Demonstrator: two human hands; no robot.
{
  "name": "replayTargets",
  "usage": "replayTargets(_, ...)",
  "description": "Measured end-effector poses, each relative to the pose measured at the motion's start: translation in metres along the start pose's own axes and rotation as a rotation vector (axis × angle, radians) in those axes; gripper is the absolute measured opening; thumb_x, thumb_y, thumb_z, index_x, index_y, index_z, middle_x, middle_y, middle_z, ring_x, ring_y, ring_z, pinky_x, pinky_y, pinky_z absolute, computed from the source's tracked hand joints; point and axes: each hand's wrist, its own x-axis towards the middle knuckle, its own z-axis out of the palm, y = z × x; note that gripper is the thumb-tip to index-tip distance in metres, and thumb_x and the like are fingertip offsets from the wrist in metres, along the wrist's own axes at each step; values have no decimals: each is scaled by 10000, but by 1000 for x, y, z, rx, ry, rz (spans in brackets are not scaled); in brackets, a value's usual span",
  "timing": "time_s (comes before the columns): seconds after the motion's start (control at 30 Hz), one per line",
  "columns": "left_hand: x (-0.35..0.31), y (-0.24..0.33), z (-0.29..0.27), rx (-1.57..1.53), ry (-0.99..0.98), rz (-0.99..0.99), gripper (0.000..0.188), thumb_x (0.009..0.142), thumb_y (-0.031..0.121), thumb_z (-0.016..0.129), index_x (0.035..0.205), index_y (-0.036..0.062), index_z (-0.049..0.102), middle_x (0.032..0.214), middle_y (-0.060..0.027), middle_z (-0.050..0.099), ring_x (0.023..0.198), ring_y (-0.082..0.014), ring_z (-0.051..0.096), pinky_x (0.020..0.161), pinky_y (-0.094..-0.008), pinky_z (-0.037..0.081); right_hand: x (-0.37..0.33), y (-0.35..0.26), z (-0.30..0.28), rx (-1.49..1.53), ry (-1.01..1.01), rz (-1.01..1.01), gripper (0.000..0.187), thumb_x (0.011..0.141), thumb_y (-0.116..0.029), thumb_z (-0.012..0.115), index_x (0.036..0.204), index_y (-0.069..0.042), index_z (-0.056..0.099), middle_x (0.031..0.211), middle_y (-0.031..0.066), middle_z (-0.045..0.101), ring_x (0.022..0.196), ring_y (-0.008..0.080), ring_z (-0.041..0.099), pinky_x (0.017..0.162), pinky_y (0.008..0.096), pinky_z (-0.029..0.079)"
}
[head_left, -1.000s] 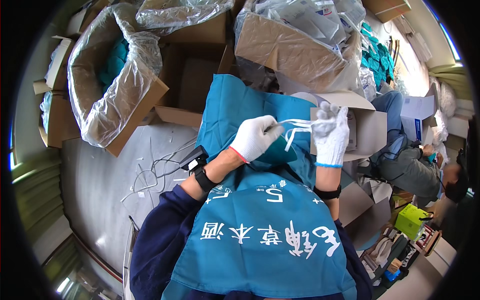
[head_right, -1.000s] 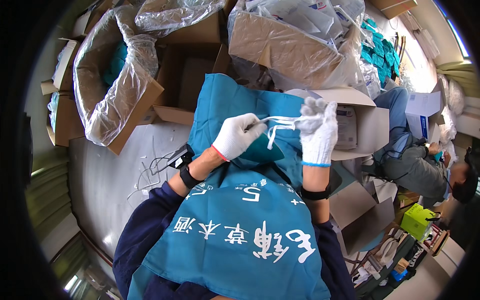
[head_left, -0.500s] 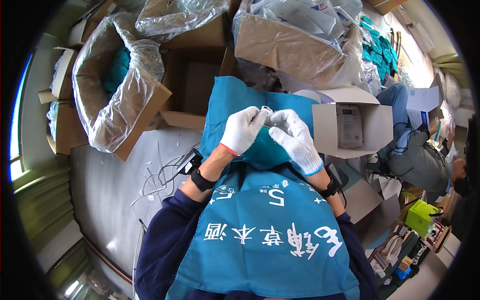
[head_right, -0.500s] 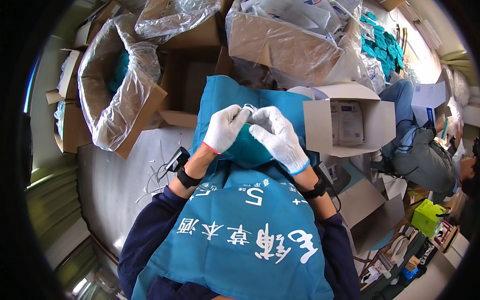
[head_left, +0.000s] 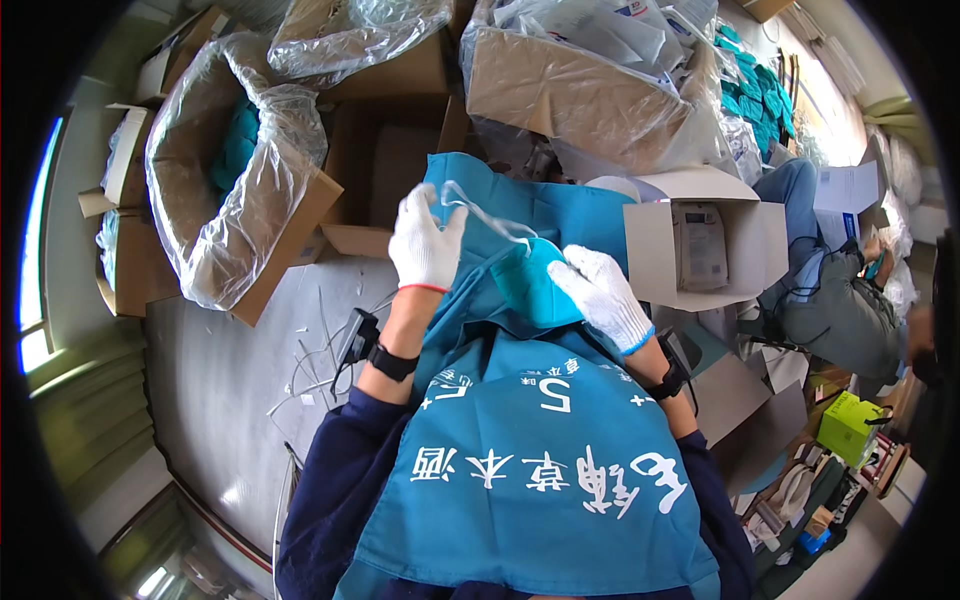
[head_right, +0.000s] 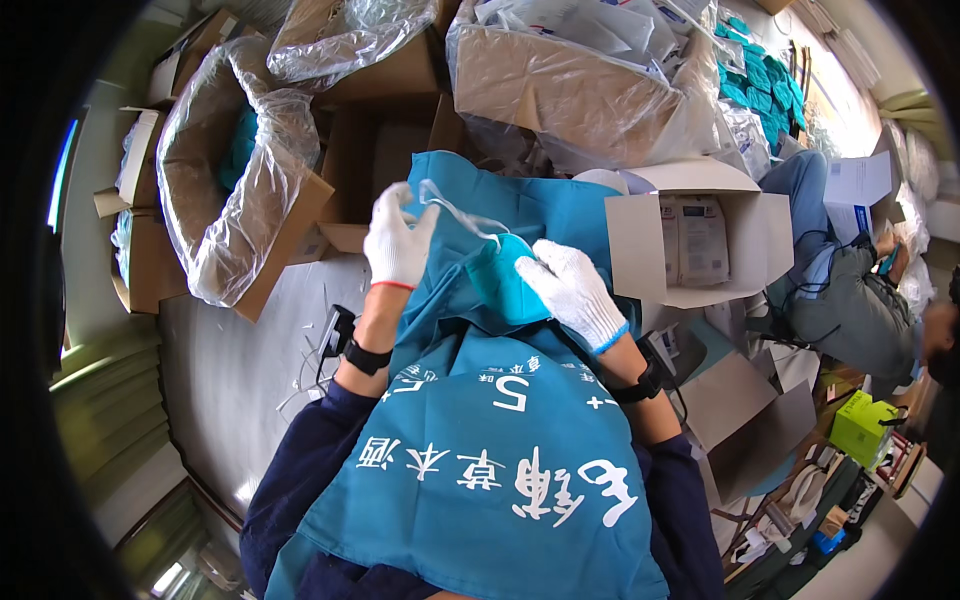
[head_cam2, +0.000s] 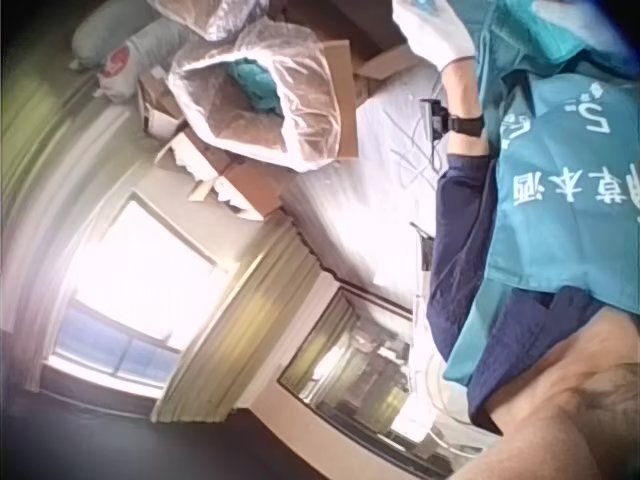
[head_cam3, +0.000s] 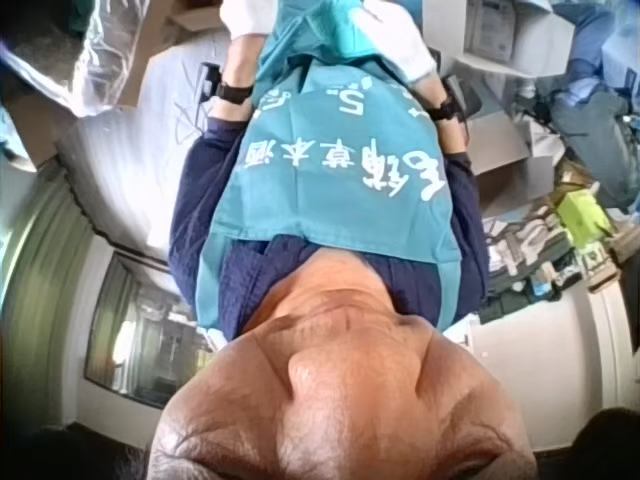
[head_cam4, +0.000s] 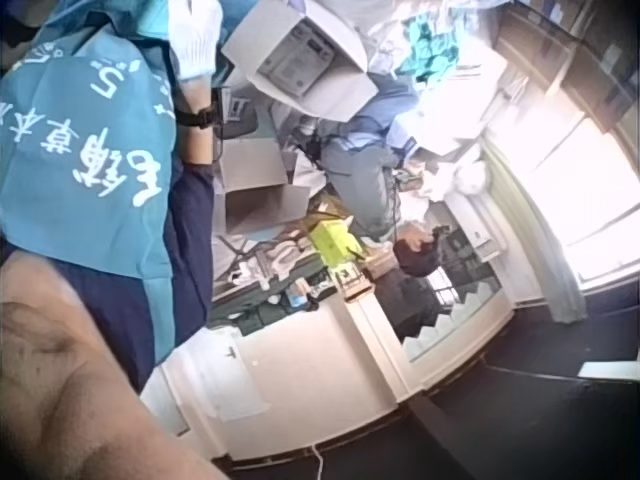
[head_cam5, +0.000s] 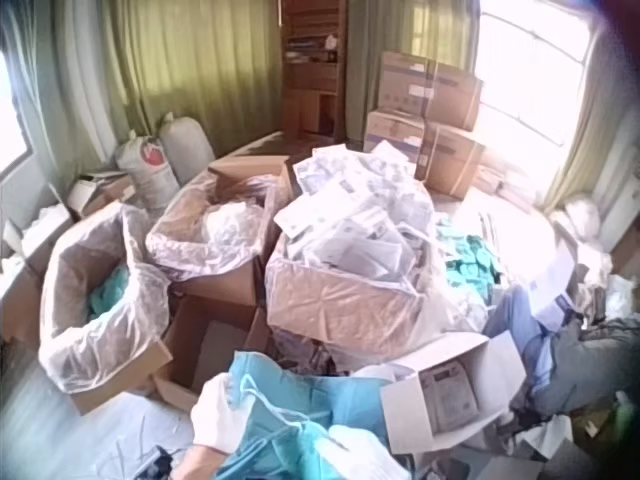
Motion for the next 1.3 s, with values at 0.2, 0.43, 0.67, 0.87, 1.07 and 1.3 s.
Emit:
replayTargets(0.2,-11,66,-15,-404,-254,792,225,831,172,702,1015,51,657,974,-162,682,922,-383,653,807,-443,526,12,-11,14,-109,-51,-70,211,921,-239,645,896,-30,662,758,198,640,710,330,652,659,387,505)
replayTargets(0.43,-21,55,4,-356,-412,502,379,1020,372,535,825,52,593,736,-176,589,690,-396,608,602,-419,481,-9,-31,11,524,-28,-52,213,994,-117,569,812,-28,635,694,-42,543,655,38,466,580,240,392)
replayTargets(0.67,8,35,30,-481,-393,41,467,1019,348,563,697,18,640,559,-156,557,487,-240,583,525,-365,454,-25,-21,47,599,151,8,318,1020,-197,588,753,-29,624,639,-62,515,564,8,394,485,219,301)
replayTargets(0.87,39,25,44,-364,-254,78,500,1026,362,537,686,5,621,577,-171,587,565,-276,644,544,-382,465,-36,-33,43,437,267,-165,279,974,-90,622,706,-18,597,579,1,518,511,45,437,463,262,331)
replayTargets(1.07,131,-92,-15,-972,218,-691,604,1022,571,427,646,125,581,631,-57,617,584,-209,606,541,-377,497,-76,-36,18,413,315,-80,285,985,-42,564,700,-26,555,632,-3,550,572,46,506,537,245,422)
replayTargets(1.3,70,8,-40,-1735,-554,-439,652,1027,651,324,617,145,333,592,-2,278,543,-168,306,505,-328,266,2,-46,2,597,419,-33,400,951,-82,604,1333,15,534,1173,135,643,1065,171,599,924,289,479)
